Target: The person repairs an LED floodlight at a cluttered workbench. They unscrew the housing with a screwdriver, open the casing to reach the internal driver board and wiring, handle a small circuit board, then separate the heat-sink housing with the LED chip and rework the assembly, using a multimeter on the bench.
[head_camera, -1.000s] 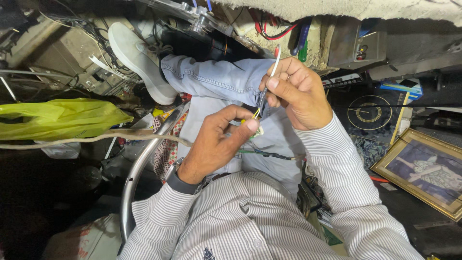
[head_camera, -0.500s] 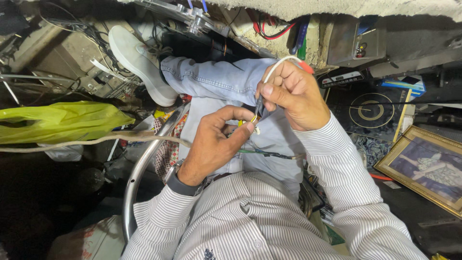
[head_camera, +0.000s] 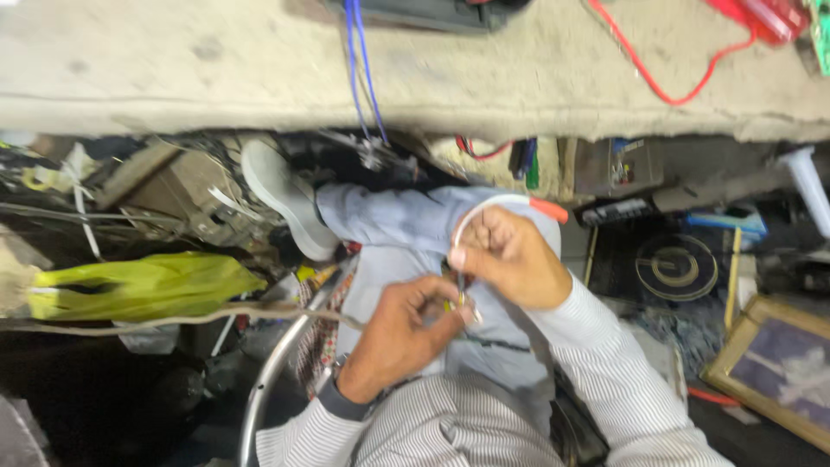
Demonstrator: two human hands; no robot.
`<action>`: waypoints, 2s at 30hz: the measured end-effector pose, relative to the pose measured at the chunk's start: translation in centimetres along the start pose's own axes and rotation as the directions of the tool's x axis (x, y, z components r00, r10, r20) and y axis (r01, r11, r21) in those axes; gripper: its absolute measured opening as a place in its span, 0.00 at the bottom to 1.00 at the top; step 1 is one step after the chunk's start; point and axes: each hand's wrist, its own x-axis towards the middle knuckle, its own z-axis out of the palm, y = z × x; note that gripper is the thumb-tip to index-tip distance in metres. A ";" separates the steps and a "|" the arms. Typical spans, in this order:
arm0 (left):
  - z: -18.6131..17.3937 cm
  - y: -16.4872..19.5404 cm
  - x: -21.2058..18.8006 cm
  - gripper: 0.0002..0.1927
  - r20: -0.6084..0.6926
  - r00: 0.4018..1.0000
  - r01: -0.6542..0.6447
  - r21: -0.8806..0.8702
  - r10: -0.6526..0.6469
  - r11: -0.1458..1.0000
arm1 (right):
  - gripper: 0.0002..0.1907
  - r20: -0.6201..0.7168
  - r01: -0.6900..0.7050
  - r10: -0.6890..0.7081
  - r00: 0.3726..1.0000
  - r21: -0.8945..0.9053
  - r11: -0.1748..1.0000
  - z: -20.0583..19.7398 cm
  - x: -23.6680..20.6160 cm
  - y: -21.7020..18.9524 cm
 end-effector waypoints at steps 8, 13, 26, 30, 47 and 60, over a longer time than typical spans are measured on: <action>-0.8 5.6 -0.8 0.08 -0.264 0.919 -0.364 -0.285 0.293 0.887 | 0.26 0.113 0.362 -0.346 0.931 -0.382 0.850 3.1 0.0 -9.8; -0.9 8.6 -1.0 0.06 -0.488 0.701 -0.628 -0.077 0.521 0.774 | 0.43 0.115 0.408 -0.398 0.910 -0.418 0.812 5.4 -2.1 -10.4; -4.2 18.7 6.5 0.26 0.203 0.444 -0.695 0.693 0.873 0.192 | 0.27 -0.427 0.475 -0.653 0.626 -0.455 0.753 -4.3 -2.2 -15.1; -7.7 25.2 11.0 0.23 0.373 0.397 -0.774 0.627 0.838 0.088 | 0.26 -0.419 0.434 -0.676 0.606 -0.538 0.722 -7.2 0.2 -17.3; -12.7 24.9 13.8 0.18 0.353 0.562 -0.486 0.873 0.748 -0.047 | 0.26 0.037 0.118 -0.870 0.491 -0.993 0.024 -3.6 1.6 -17.3; -12.1 20.4 15.2 0.24 -0.164 0.540 -0.612 0.597 0.826 0.519 | 0.15 -0.004 0.404 -0.888 0.459 -0.890 0.212 0.2 7.7 -17.9</action>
